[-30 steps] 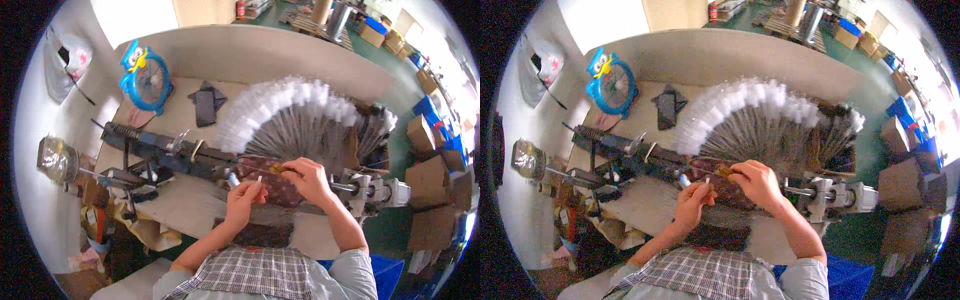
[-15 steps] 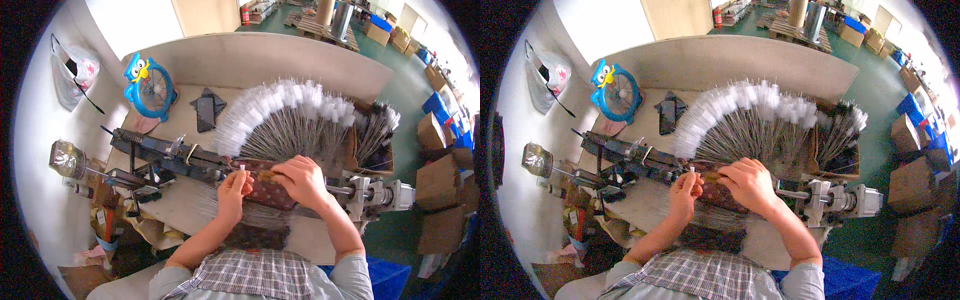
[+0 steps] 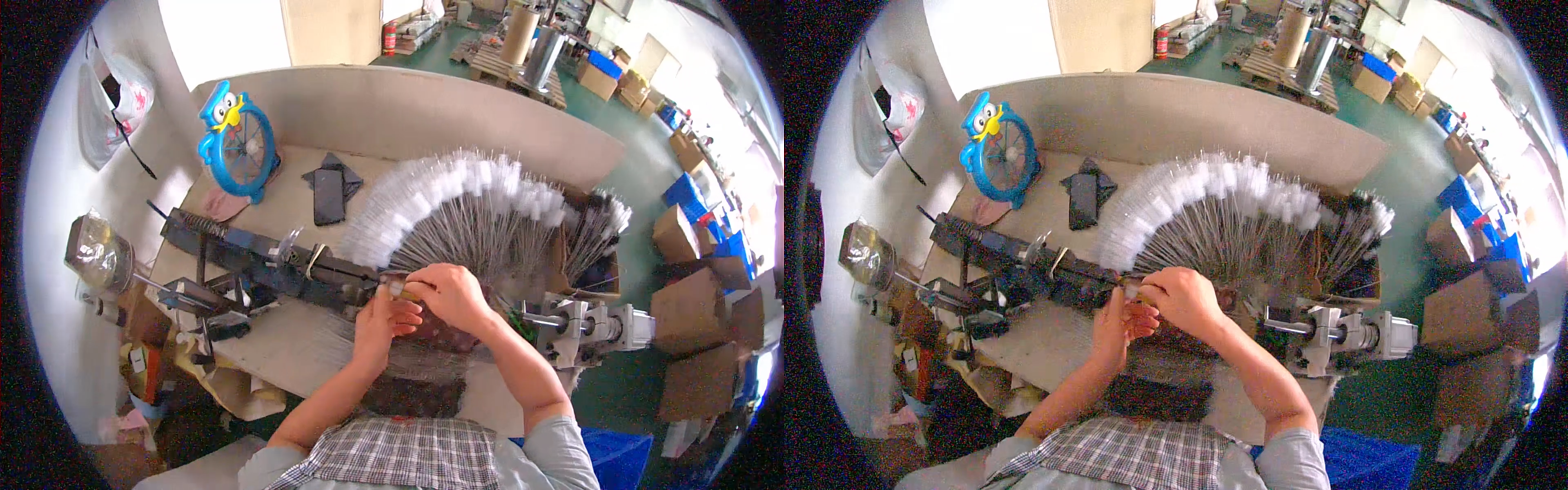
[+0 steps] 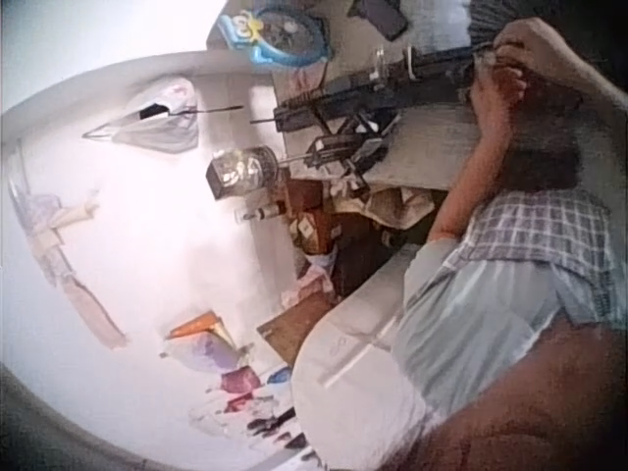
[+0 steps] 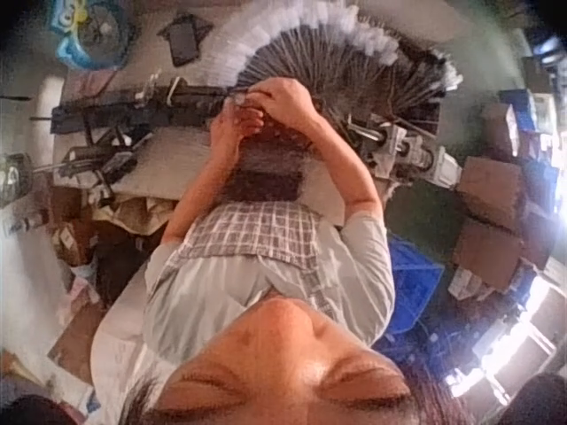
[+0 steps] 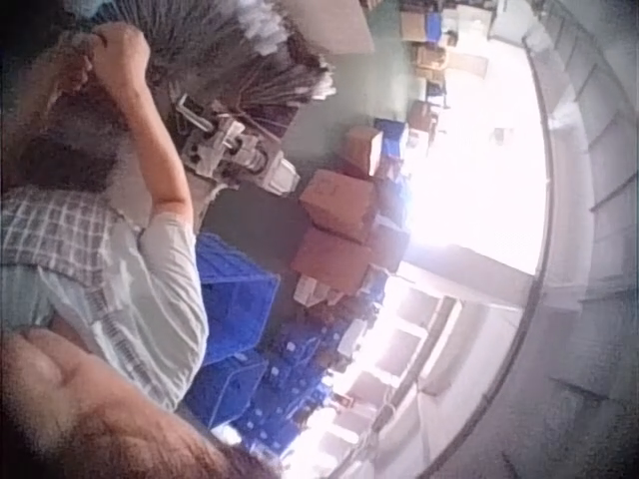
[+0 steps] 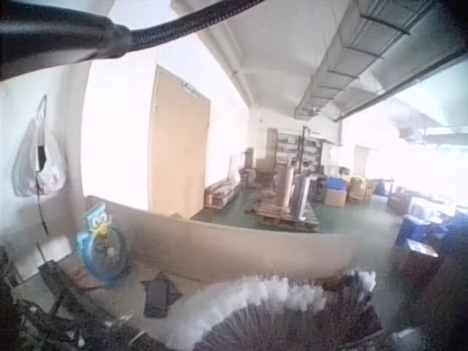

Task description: Assembling and trimming synthetic-bristle brushes using a specialized workshop machine.

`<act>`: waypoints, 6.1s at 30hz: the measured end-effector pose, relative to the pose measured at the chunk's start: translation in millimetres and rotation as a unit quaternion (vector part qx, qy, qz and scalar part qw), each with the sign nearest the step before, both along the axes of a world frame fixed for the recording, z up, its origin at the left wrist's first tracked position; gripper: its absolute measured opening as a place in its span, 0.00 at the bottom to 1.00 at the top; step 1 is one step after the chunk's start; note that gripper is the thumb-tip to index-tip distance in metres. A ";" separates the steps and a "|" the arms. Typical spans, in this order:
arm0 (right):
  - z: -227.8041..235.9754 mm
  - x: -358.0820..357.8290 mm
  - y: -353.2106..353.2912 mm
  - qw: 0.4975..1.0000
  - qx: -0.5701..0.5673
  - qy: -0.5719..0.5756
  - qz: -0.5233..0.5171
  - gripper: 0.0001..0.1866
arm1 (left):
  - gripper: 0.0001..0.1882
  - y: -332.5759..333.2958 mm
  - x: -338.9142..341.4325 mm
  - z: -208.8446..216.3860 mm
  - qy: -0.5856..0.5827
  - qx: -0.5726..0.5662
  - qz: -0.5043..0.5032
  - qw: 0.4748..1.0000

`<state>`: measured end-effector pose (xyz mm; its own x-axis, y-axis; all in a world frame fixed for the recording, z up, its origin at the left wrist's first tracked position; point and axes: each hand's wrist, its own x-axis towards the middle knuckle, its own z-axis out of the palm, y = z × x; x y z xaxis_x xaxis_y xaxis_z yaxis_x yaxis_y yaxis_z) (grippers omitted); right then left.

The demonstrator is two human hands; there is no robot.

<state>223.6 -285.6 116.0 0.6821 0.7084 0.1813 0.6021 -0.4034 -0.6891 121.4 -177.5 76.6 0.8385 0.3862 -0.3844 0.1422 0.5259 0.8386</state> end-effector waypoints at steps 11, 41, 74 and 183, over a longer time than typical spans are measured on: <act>-5.6 -33.0 15.2 0.971 0.015 -0.213 -0.109 0.16 | 0.18 -6.6 2.8 8.7 -0.088 -0.222 0.099 0.966; -4.0 -28.5 -2.2 0.971 0.071 -0.227 -0.038 0.15 | 0.05 -14.8 2.9 -10.9 -0.124 -0.237 0.140 0.953; -7.0 -34.4 -32.9 0.973 0.023 -0.221 -0.070 0.05 | 0.23 -13.8 0.0 -3.5 -0.144 -0.229 0.105 0.957; 30.7 26.3 -150.0 0.991 -0.120 0.053 -0.020 0.10 | 0.26 -50.0 46.0 39.6 -0.109 0.029 -0.272 0.956</act>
<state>249.9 -435.7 146.7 0.7173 0.6939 -0.0624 0.5116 -0.5854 -0.6290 167.5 -227.5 116.2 0.9791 -0.1143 -0.1684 0.1995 0.3749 0.9053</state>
